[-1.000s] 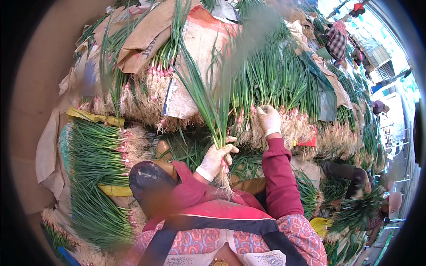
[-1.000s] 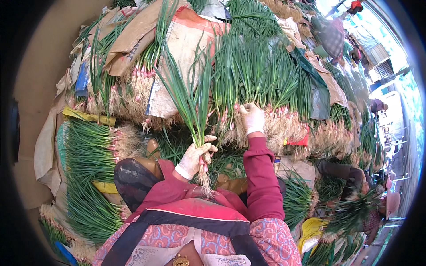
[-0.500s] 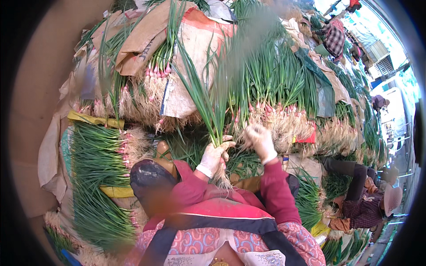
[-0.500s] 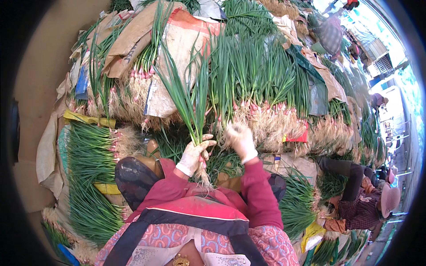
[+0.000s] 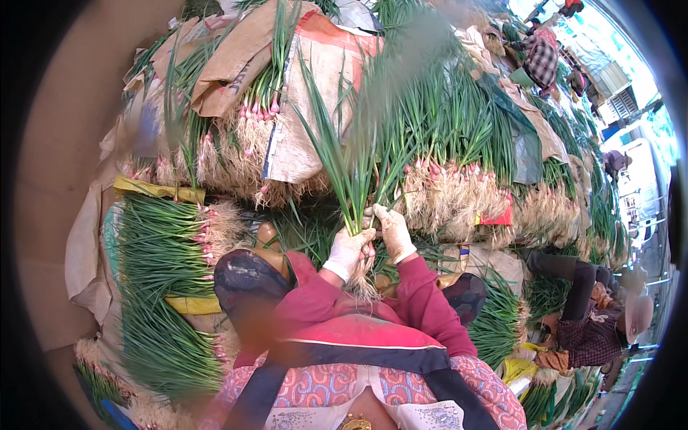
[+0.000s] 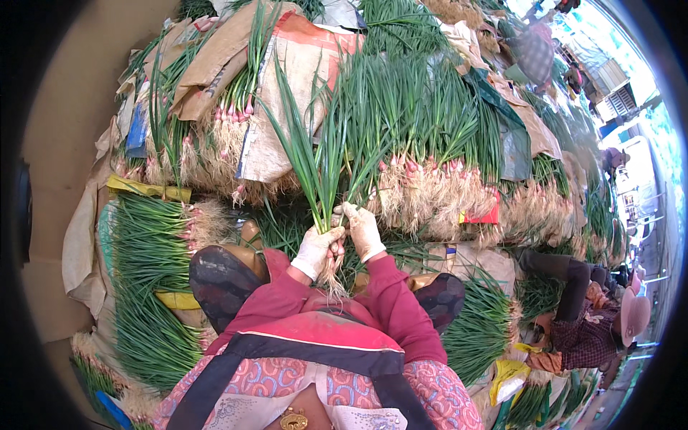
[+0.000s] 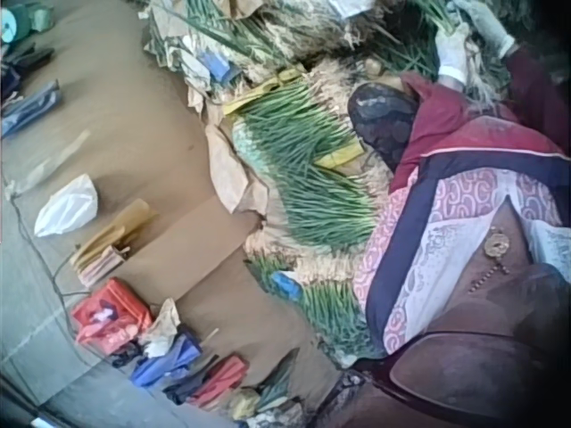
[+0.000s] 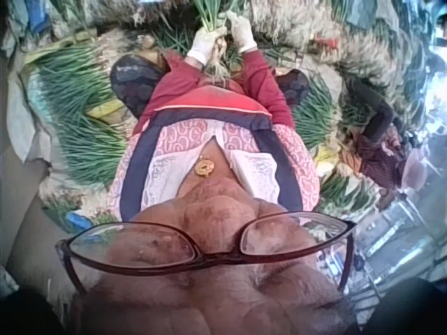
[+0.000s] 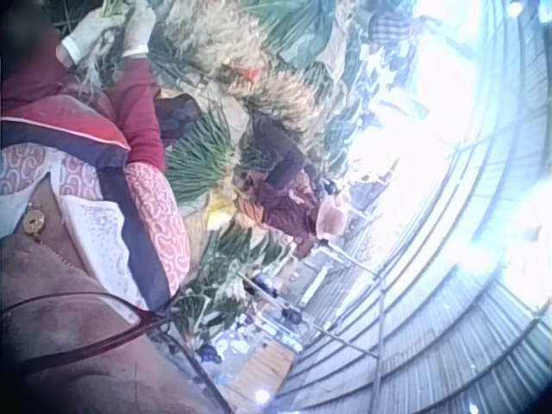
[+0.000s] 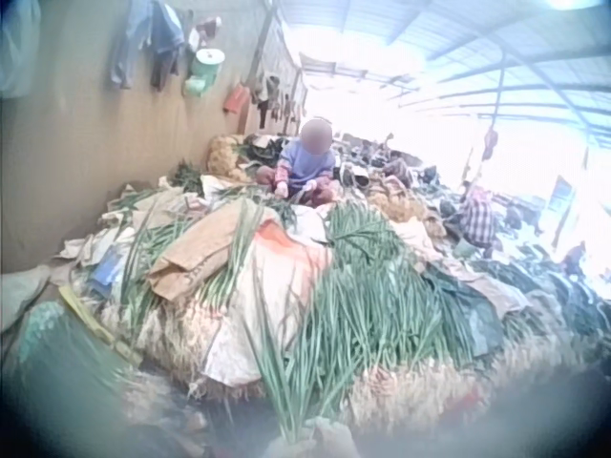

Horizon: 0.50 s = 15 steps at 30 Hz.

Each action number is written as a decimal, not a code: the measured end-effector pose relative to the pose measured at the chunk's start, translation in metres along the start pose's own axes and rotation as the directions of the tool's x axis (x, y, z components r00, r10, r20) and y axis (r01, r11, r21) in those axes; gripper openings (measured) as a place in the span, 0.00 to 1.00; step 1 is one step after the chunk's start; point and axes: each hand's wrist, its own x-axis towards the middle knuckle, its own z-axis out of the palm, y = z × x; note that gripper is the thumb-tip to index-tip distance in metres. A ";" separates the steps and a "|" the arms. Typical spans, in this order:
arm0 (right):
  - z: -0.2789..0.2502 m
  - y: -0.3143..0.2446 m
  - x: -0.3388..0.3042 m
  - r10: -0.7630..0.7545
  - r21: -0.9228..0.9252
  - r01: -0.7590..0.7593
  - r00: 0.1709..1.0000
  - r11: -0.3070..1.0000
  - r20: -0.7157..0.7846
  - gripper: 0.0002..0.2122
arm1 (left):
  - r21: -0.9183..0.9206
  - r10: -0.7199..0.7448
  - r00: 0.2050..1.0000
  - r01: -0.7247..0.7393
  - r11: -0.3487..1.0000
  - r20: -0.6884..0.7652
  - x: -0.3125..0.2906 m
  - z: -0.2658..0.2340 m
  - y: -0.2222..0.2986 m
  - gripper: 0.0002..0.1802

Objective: The person cleans a bunch of scallions by hand, removing the outer layers and dirt while sitting on the ground in a processing area.

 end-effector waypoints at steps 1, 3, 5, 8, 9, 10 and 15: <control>-0.001 0.008 0.002 -0.025 0.025 0.026 0.999 0.999 -0.025 0.17 | 0.004 0.000 1.000 0.000 1.000 0.004 -0.001 0.000 0.000 0.08; -0.005 0.021 0.008 0.033 0.263 -0.024 0.999 0.964 -0.027 0.16 | -0.002 0.016 1.000 -0.016 1.000 0.009 -0.001 0.002 -0.001 0.04; -0.003 0.034 0.000 0.004 0.443 -0.001 1.000 0.897 -0.006 0.16 | 0.029 0.041 0.999 -0.042 0.999 0.011 -0.003 0.001 0.001 0.04; -0.012 0.048 0.002 0.028 0.506 -0.067 0.996 0.860 0.084 0.12 | 0.031 0.010 1.000 -0.010 0.999 0.011 -0.003 -0.001 -0.005 0.06; -0.009 0.052 0.007 0.074 0.474 0.042 0.972 0.880 -0.224 0.11 | 0.032 0.000 1.000 0.000 0.999 0.013 -0.002 -0.001 -0.006 0.07; 0.004 0.034 -0.001 0.061 0.436 0.075 0.955 0.897 -0.290 0.10 | 0.048 -0.010 1.000 0.011 0.999 -0.020 -0.001 -0.004 -0.008 0.06; 0.019 -0.005 0.003 -0.421 -0.370 0.313 0.869 0.875 -0.261 0.12 | 0.058 0.048 0.999 -0.049 0.997 0.022 -0.010 0.007 0.000 0.06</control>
